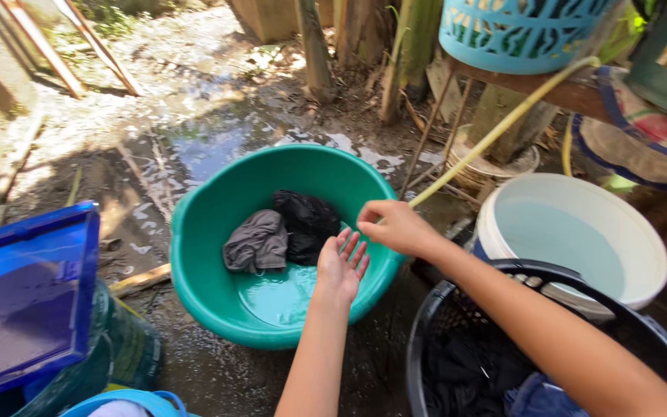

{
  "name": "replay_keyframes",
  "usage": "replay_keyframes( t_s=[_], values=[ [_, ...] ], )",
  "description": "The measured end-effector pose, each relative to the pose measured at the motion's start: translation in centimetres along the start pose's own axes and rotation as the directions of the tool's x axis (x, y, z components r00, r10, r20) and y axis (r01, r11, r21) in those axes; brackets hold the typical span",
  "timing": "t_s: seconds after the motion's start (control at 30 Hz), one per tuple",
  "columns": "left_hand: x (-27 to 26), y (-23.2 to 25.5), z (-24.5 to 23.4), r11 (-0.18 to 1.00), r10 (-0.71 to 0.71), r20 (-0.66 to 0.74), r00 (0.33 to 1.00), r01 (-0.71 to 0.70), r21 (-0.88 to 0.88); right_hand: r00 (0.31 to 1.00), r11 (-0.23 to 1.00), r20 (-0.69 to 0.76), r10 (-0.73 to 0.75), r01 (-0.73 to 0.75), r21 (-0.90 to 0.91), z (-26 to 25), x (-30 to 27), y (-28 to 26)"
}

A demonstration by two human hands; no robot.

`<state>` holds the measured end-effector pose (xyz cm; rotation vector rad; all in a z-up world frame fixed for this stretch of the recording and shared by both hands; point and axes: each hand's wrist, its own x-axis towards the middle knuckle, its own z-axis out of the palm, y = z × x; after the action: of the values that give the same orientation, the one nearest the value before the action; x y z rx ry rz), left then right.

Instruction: The person washes clothes by hand in a green basin filled with soapy water, wrings them, and places them into a black basket.

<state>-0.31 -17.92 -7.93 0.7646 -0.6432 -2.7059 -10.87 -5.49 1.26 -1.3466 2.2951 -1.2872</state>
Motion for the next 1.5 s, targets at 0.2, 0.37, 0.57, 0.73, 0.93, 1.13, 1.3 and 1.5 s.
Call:
replay_keyframes(
  t_s=[0.2,0.37,0.57,0.73,0.93,1.13,1.3,1.5],
  values=[
    [-3.9,-4.0,5.8,0.915,-0.021,0.188,0.982,-0.057,0.4,0.681,0.819,0.474,0.558,-0.544,-0.183,-9.1,-13.7,3.3],
    [-6.7,-6.8,8.6,0.762,-0.179,0.342,0.923,-0.09,0.641,0.494,0.428,0.224,0.84,-0.351,-0.833,-4.7,-20.8,11.9],
    [-8.0,-7.2,8.6,0.611,-0.17,0.291,0.941,-0.132,0.781,0.221,0.349,0.278,0.935,-0.428,-0.834,-3.9,-27.2,20.5],
    [-8.0,-8.1,7.8,0.577,-0.174,0.324,0.93,-0.171,0.799,0.181,0.455,0.419,0.89,-0.43,-0.78,-7.4,-32.9,22.3],
    [-8.8,-11.4,6.9,0.512,-0.239,0.439,0.866,-0.272,0.815,0.516,0.562,0.309,0.799,-0.456,-0.69,-7.8,-33.3,14.8],
    [-8.7,-11.0,6.5,0.538,-0.153,0.544,0.825,-0.393,0.746,0.642,0.583,0.19,0.743,-0.482,-0.654,-11.1,-27.6,2.5],
    [-6.6,-7.6,6.8,0.583,0.038,0.59,0.806,-0.498,0.642,0.857,0.842,0.092,0.508,-0.471,-0.263,-17.6,-19.3,-4.2],
    [-4.0,1.7,3.1,0.604,0.541,0.185,0.821,-0.532,0.594,0.944,0.896,0.03,0.327,-0.32,0.309,-20.5,-2.6,-10.8]
  ],
)
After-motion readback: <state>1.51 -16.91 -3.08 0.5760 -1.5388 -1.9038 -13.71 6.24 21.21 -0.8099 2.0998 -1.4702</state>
